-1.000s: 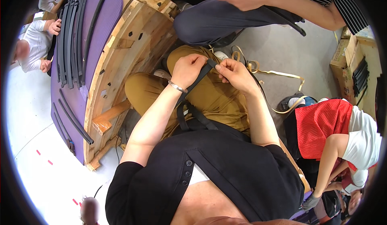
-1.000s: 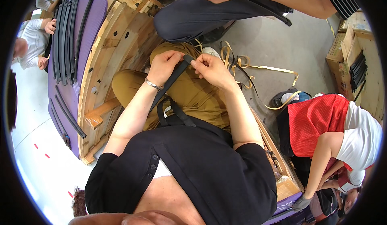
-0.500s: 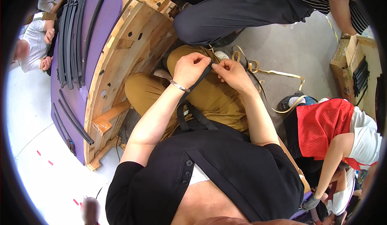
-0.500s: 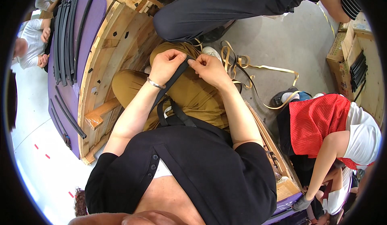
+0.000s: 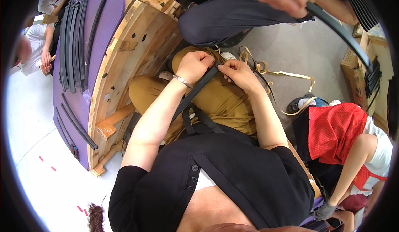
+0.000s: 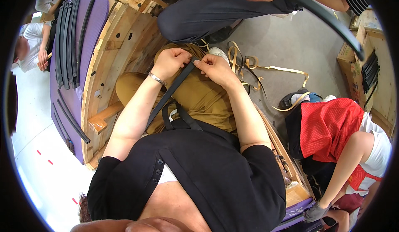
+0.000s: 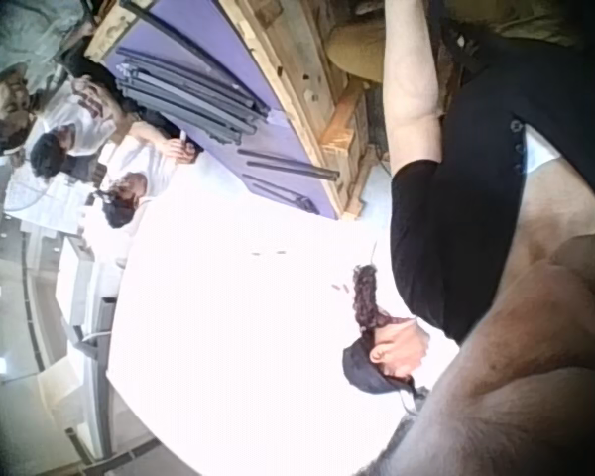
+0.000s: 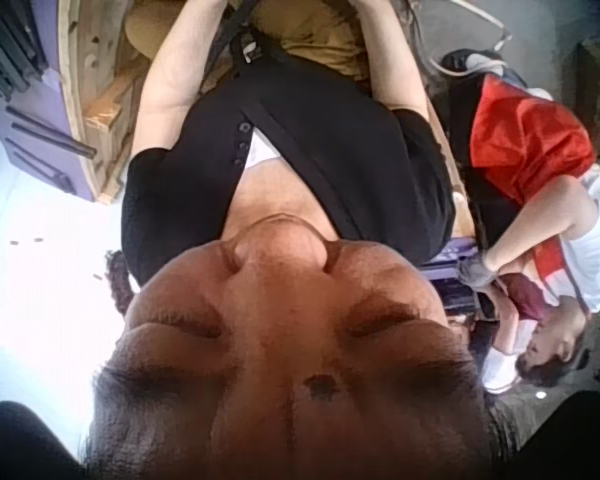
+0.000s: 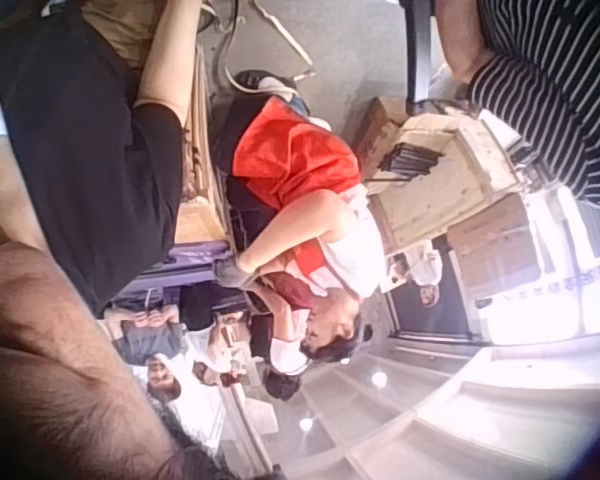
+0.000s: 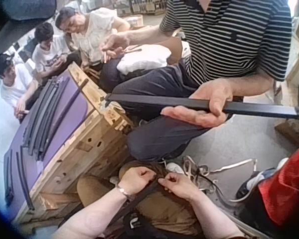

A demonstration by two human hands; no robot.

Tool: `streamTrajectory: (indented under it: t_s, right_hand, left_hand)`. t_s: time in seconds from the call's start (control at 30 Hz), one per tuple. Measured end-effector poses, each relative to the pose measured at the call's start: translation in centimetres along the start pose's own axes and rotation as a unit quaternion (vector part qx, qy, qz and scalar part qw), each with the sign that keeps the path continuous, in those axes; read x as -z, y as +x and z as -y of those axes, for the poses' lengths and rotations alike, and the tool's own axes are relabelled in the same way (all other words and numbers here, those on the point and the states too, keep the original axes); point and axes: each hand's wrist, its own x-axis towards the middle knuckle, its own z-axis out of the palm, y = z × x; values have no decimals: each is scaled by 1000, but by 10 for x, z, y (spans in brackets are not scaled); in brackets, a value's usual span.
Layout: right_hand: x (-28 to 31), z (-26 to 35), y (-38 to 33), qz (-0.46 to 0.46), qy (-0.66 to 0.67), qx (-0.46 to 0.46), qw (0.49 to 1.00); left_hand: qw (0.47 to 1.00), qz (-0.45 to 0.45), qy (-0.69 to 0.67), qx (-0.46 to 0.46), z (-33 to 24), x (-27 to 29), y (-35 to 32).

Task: The recorder is assembling small plastic or rubber parts onto a long black strip in a workshop setting with others.

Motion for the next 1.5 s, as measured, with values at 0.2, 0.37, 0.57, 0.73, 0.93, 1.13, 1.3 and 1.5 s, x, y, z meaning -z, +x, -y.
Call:
streamTrajectory:
  t_s: [0.2,0.37,0.57,0.73,0.93,1.13,1.3,1.5]
  right_hand:
    - [0,-11,3,-14,4,24,1000]
    - [-1,-14,3,-18,8,28,999]
    - [0,-8,0,-6,0,44,999]
    - [0,-4,-1,41,45,85,995]
    - [4,-10,-2,35,-8,110,993]
    - [-1,11,-21,20,-13,120,992]
    - [-5,20,-29,19,-12,148,989]
    - [-8,25,-29,30,17,170,985]
  left_hand:
    - [972,80,221,30,-26,2,-1]
    - [975,95,202,21,-19,2,0]
    - [987,72,142,37,-7,1,3]
    - [995,57,77,26,1,1,-3]
    - [952,109,-269,98,-14,-5,-31]
    - [967,79,-236,59,-12,-9,-39]
    - [961,54,-265,60,-25,-6,-50]
    - [955,53,-287,56,-28,-1,-53]
